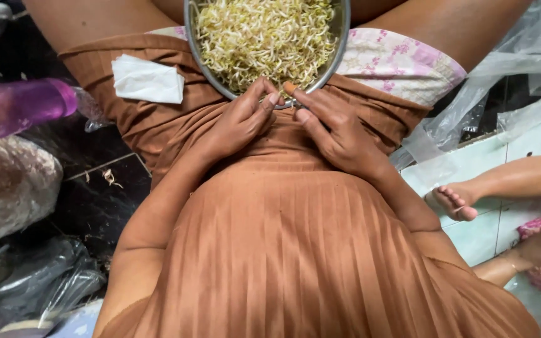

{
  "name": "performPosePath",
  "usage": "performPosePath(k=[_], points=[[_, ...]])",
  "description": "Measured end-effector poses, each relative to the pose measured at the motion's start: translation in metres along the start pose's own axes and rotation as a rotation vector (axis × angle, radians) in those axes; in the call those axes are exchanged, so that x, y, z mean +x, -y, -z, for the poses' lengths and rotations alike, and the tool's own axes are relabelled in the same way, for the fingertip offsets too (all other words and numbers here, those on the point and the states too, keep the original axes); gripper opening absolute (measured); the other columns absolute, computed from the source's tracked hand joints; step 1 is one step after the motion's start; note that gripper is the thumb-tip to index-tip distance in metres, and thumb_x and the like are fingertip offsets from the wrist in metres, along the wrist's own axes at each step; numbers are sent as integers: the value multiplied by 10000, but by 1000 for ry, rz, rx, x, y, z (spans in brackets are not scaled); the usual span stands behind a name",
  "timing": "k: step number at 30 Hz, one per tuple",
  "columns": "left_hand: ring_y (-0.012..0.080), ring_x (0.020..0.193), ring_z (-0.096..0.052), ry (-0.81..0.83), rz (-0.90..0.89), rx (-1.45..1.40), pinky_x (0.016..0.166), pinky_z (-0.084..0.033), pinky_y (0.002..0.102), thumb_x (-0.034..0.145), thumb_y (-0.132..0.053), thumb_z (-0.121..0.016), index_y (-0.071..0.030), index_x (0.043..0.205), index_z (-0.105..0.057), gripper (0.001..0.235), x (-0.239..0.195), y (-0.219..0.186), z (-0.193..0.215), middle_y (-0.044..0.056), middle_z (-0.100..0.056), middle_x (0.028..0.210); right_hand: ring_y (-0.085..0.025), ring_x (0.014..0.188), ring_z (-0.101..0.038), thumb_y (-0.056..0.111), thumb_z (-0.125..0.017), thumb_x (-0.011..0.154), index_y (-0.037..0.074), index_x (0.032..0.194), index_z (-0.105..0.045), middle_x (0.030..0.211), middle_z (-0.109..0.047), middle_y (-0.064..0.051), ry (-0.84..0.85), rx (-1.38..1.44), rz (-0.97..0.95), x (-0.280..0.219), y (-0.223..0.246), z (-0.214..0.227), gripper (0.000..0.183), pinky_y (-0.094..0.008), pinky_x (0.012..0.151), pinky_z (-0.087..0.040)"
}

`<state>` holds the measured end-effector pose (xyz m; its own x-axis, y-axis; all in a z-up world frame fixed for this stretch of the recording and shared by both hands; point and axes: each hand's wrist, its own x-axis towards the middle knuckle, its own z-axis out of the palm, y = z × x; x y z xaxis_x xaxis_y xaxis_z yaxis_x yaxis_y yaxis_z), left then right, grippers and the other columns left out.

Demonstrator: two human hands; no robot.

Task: The person sits cross-legged on the floor and uses a small knife to trim the ends of bean sprouts held in the left hand. The trimmed sprouts are placed into a metal bowl resting on the lap. The person repeats this action continuously throughout the clip.

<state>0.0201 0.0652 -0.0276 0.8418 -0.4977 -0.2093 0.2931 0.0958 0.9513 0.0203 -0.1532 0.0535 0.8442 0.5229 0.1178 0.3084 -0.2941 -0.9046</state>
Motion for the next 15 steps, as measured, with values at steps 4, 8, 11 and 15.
performPosePath(k=[4, 8, 11, 15], points=[[55, 469, -406, 4, 27, 6, 527, -343, 169, 1120, -207, -369, -59, 1183, -490, 201, -2, -1, 0, -45, -460, 520, -468, 1020, -695, 91, -563, 1089, -84, 1376, -607, 1120, -681, -263, 2, 19, 9, -10, -15, -5, 339, -505, 876, -562], [60, 476, -407, 42, 57, 20, 540, -347, 173, 1124, -211, -353, -51, 1184, -483, 215, -3, -3, 2, -39, -456, 521, -493, 1114, -681, 109, -636, 1070, -74, 1381, -589, 1234, -669, -289, -18, 2, 2, -5, -13, -6, 363, -533, 932, -555], [63, 480, -408, 87, 80, 26, 548, -350, 176, 1127, -214, -341, -45, 1185, -479, 225, -4, -5, 0, -36, -453, 521, -498, 1173, -663, 128, -598, 1091, -21, 1413, -572, 1305, -666, -265, -64, 65, -53, -4, -3, -6, 356, -560, 963, -552], [66, 485, -408, 141, 96, 36, 556, -353, 179, 1130, -217, -330, -39, 1186, -474, 235, -7, -7, -2, -32, -450, 521, -466, 1122, -689, 160, -598, 1097, 37, 1380, -601, 1238, -697, -226, -116, 61, -79, -7, -7, -6, 310, -535, 927, -570]])
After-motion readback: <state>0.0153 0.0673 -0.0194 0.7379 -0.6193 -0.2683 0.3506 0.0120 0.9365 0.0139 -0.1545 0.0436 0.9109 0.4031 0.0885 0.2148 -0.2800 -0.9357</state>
